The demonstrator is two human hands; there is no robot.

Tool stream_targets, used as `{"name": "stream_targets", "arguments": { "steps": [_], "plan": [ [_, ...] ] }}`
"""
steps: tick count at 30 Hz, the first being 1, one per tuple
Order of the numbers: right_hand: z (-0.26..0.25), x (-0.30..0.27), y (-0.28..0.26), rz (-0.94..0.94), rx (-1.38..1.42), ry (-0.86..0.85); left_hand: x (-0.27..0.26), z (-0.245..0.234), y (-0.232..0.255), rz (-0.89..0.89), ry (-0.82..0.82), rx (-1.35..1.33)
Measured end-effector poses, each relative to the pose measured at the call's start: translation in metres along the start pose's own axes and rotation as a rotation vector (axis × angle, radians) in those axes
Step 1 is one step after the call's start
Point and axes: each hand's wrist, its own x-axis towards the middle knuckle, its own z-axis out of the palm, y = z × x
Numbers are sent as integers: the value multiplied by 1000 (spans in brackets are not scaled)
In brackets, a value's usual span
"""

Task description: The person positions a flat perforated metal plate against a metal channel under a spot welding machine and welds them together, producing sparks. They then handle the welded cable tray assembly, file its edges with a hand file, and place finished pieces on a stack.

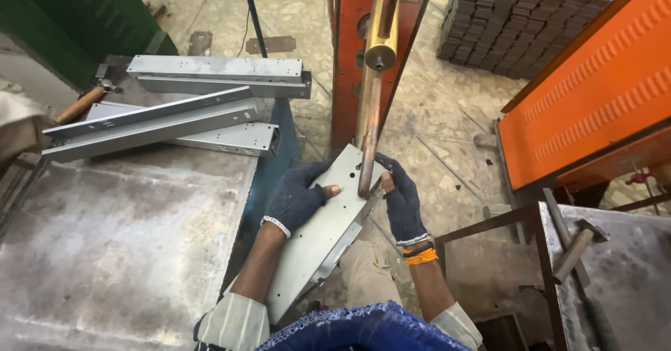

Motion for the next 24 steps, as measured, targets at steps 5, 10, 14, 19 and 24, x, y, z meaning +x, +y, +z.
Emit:
{"name": "stream_targets", "arguments": {
  "steps": [5,10,14,19,24],
  "plan": [
    [0,1,1,30,-36,22,4,4,-9,-18,-13,-62],
    [-5,2,5,23,-100,28,4,3,-8,6,-1,-14],
    [-6,3,10,37,-19,4,4,3,-9,-9,-11,-59],
    [-10,3,21,41,-38,28,5,2,-8,38,-15,-45],
    [-10,4,21,29,-64,27,6,1,-7,51,2,10]
  ]
}}
